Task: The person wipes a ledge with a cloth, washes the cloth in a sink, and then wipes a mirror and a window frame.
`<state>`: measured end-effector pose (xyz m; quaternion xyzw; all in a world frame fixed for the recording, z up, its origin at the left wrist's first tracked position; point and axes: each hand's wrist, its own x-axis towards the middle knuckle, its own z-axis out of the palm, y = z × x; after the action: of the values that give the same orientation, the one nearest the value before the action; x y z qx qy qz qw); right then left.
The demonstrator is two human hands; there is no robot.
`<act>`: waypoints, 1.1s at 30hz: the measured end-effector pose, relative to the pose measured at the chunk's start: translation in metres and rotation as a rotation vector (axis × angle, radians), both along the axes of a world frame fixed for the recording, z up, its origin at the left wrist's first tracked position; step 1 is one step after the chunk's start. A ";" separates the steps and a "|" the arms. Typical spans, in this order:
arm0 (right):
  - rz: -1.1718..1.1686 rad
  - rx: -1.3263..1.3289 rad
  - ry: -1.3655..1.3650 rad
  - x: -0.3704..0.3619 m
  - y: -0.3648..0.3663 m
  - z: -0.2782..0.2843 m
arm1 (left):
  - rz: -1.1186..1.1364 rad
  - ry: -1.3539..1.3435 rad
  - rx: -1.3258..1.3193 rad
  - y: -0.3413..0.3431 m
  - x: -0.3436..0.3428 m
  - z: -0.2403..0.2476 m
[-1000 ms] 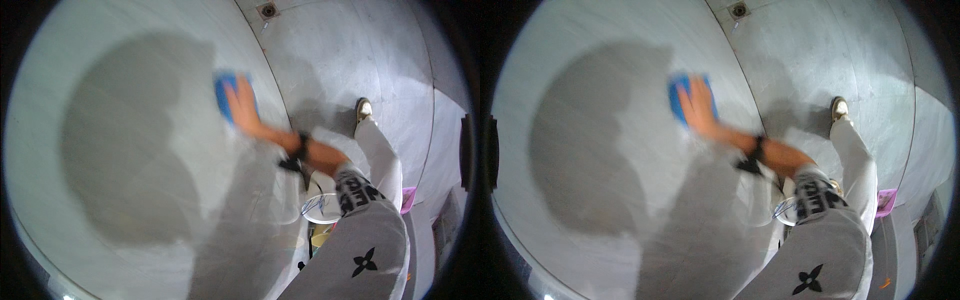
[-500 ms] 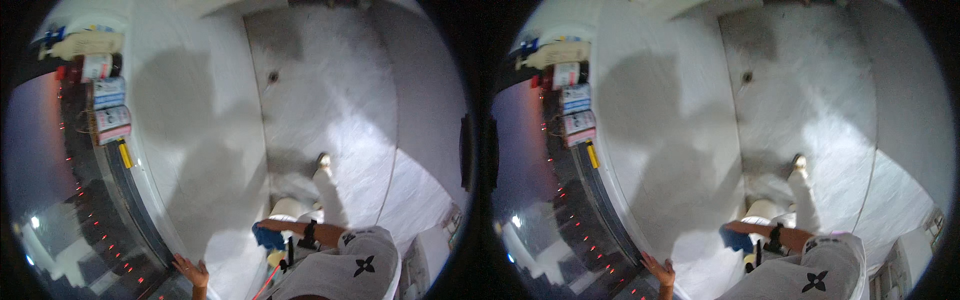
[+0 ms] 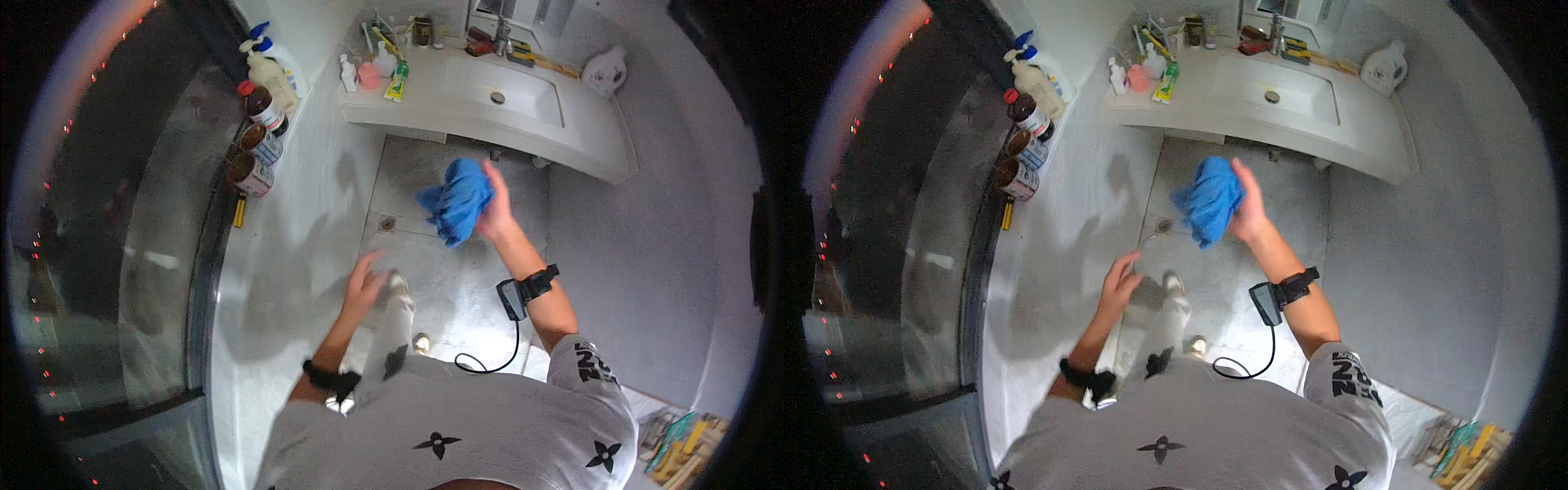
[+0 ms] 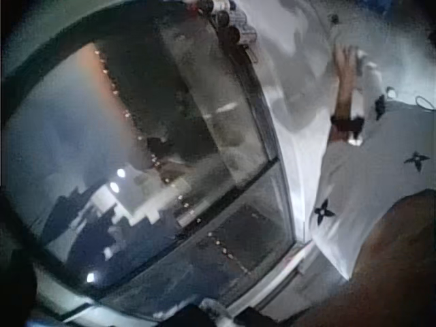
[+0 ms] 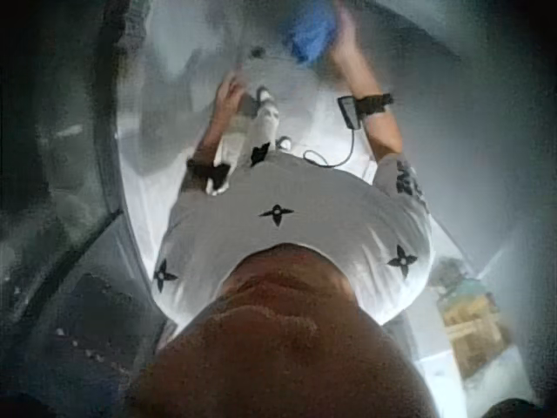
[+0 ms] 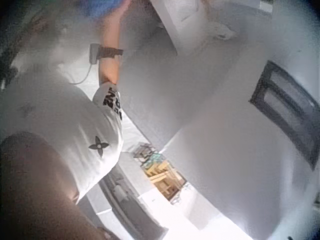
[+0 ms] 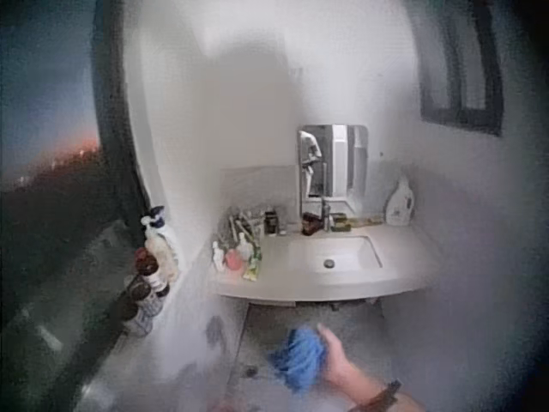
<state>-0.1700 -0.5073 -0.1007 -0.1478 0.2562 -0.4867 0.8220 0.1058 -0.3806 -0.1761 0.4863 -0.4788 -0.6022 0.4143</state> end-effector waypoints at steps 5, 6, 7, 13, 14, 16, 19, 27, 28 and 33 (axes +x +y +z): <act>-0.083 -0.192 -0.011 -0.006 -0.018 0.038 | -0.367 0.691 0.318 -0.130 -0.063 0.035; -0.101 -0.177 0.044 -0.010 -0.025 0.039 | -0.375 0.874 0.475 -0.152 -0.074 0.044; -0.119 -0.160 0.097 -0.014 -0.031 0.042 | -0.379 1.051 0.641 -0.169 -0.082 0.051; -0.318 -0.340 0.592 -0.043 -0.079 0.092 | -0.608 1.283 0.663 -0.241 -0.128 0.067; -0.334 -0.340 0.602 -0.050 -0.092 0.100 | -0.516 1.232 0.673 -0.253 -0.138 0.062; -0.382 -0.227 0.790 -0.056 -0.100 0.104 | -0.479 1.124 0.696 -0.280 -0.150 0.054; -0.421 -0.237 1.009 -0.081 -0.117 0.104 | -0.452 0.874 0.519 -0.325 -0.168 0.044; -0.220 -0.341 1.552 -0.183 -0.198 0.119 | -0.366 0.489 0.150 -0.465 -0.221 0.056; -0.232 -0.447 1.624 -0.201 -0.219 0.121 | -0.359 0.483 0.145 -0.482 -0.235 0.066; 0.052 -1.050 2.024 -0.305 -0.336 0.068 | -0.340 0.176 -0.008 -0.542 -0.275 0.058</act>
<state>-0.4747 -0.8431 -0.0326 -0.8034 0.5632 -0.1741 0.0845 -0.1692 -0.9229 -0.1177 0.3420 -0.5183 -0.7019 0.3490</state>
